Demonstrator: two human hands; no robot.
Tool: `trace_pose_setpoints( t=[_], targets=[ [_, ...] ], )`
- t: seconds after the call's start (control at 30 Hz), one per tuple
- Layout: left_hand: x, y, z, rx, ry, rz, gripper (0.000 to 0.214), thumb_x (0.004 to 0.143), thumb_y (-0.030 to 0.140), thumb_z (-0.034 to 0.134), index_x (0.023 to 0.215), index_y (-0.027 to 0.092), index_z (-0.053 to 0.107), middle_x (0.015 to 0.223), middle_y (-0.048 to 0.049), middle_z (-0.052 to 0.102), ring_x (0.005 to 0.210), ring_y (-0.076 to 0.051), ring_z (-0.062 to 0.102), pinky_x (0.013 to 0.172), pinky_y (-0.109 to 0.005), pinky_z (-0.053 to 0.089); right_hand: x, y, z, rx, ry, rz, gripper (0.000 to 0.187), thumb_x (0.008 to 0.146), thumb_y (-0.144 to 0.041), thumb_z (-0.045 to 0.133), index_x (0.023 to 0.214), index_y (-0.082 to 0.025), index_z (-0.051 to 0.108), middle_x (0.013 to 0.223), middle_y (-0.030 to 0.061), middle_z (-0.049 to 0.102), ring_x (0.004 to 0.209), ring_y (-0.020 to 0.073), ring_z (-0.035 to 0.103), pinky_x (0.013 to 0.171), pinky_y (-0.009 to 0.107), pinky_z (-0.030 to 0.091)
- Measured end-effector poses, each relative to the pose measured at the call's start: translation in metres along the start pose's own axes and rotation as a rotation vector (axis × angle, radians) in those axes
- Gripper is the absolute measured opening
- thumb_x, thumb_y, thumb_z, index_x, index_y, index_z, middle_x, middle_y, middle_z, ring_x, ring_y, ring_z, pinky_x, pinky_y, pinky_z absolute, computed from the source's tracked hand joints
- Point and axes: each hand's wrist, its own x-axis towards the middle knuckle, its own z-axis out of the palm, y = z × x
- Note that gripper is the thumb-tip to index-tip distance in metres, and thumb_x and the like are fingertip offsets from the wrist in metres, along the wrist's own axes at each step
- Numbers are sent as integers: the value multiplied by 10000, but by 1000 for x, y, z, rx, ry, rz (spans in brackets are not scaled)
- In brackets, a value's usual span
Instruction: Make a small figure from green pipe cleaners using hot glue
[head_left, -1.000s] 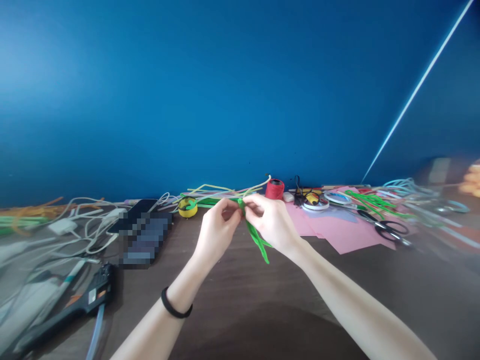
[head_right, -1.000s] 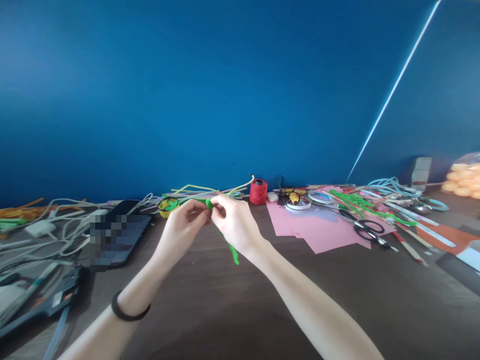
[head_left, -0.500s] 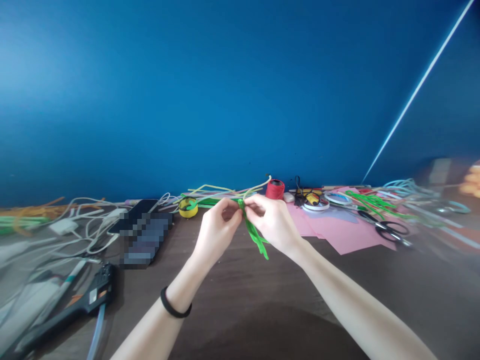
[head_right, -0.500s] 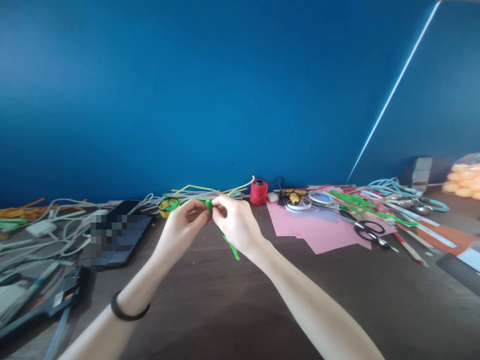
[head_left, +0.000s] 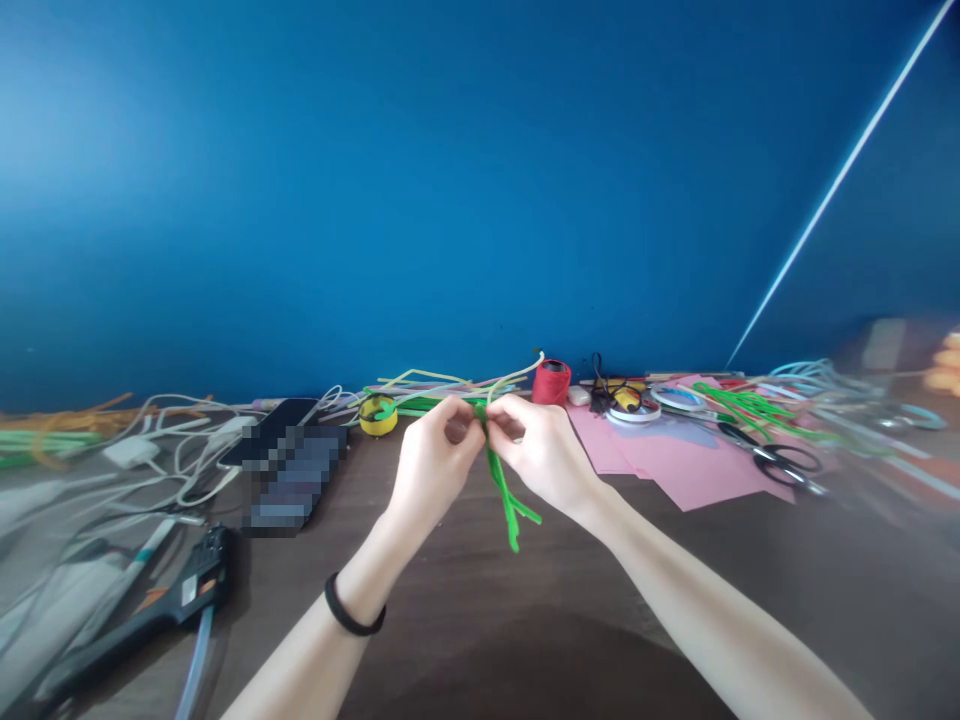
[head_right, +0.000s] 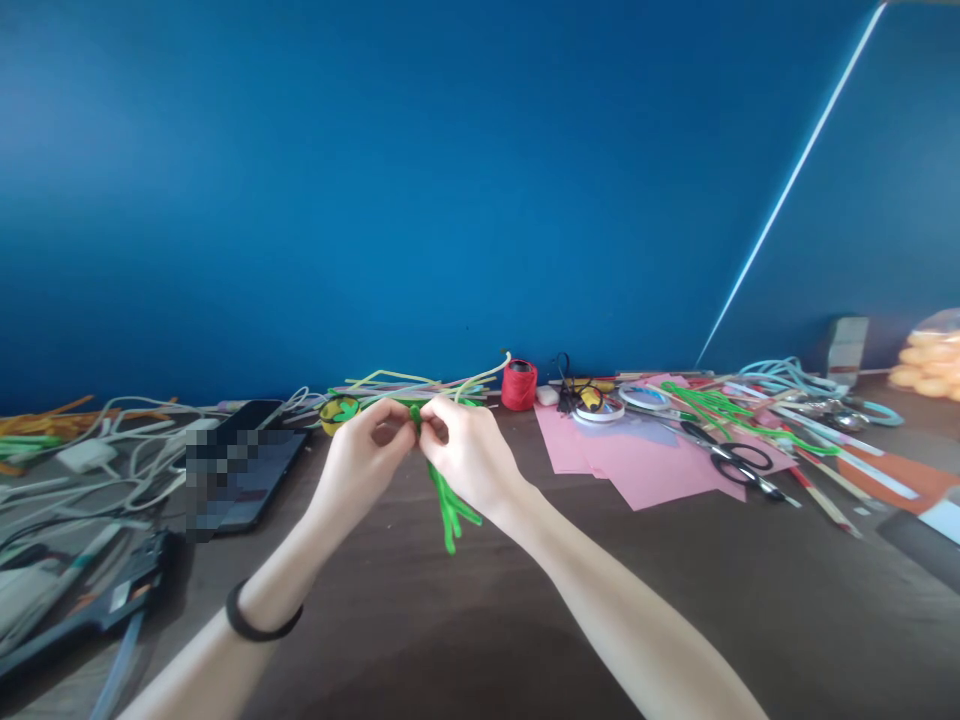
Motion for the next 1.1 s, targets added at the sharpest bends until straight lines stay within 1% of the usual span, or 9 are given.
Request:
trace_pose_setpoints(
  t=[0.27, 0.43, 0.57, 0.67, 0.77, 0.83, 0.93, 1.0, 1.1],
  targets=[
    [2, 1, -4, 163, 32, 45, 66, 685, 196, 500, 640, 203, 452, 554, 63, 501, 515, -92, 466, 523, -195, 335, 1, 0, 1, 82, 5, 81, 29, 734, -149, 536, 735, -169, 557, 681, 32, 666, 630, 165, 645, 594, 251, 462],
    [4, 1, -8, 239, 29, 76, 84, 655, 173, 510, 616, 200, 439, 561, 60, 475, 523, -93, 426, 542, -205, 325, 2, 3, -1, 166, -67, 122, 44, 735, -168, 530, 768, -166, 559, 707, 27, 649, 671, 164, 629, 629, 262, 455],
    [5, 1, -9, 231, -1, 77, 118, 643, 166, 511, 593, 200, 409, 530, 68, 438, 501, -91, 378, 530, -207, 317, 4, 3, -5, 253, -157, 186, 51, 739, -176, 518, 777, -164, 548, 683, 8, 618, 638, 144, 584, 584, 248, 417],
    [6, -2, -10, 158, -54, 44, 97, 668, 197, 512, 616, 204, 430, 509, 74, 448, 480, -90, 379, 502, -202, 314, 7, 5, -10, 364, -237, 221, 60, 744, -181, 519, 783, -160, 559, 714, 0, 601, 689, 136, 566, 626, 251, 405],
    [7, -4, -10, 102, -86, 21, 64, 710, 243, 501, 661, 207, 480, 528, 65, 503, 487, -97, 426, 492, -203, 327, 11, 9, -13, 458, -273, 269, 64, 733, -199, 565, 769, -155, 595, 777, 1, 589, 755, 125, 538, 690, 257, 391],
    [6, -5, -10, 99, -84, 33, 70, 720, 253, 503, 670, 205, 494, 545, 56, 529, 497, -101, 454, 502, -207, 343, 12, 12, -13, 569, -296, 340, 79, 726, -230, 602, 753, -156, 602, 740, -8, 571, 684, 100, 512, 636, 240, 380],
    [5, -4, -8, 77, -75, 64, 61, 730, 239, 499, 682, 202, 496, 584, 44, 566, 517, -107, 498, 529, -213, 377, 11, 15, -10, 840, -357, 474, 180, 721, -317, 648, 719, -162, 556, 624, -31, 529, 551, 81, 495, 521, 224, 376],
    [4, -3, -7, 38, -79, 68, 69, 748, 240, 482, 695, 201, 501, 607, 33, 587, 534, -115, 530, 546, -222, 403, 11, 17, -7, 984, -383, 545, 261, 704, -370, 675, 689, -168, 512, 578, -40, 516, 527, 94, 527, 507, 234, 416],
    [3, -3, -5, -12, -98, 52, 87, 766, 255, 474, 714, 201, 520, 625, 23, 605, 547, -127, 563, 554, -233, 429, 10, 18, -4, 1070, -382, 588, 305, 692, -387, 693, 659, -164, 488, 569, -35, 533, 550, 111, 575, 554, 261, 482]
  ],
)
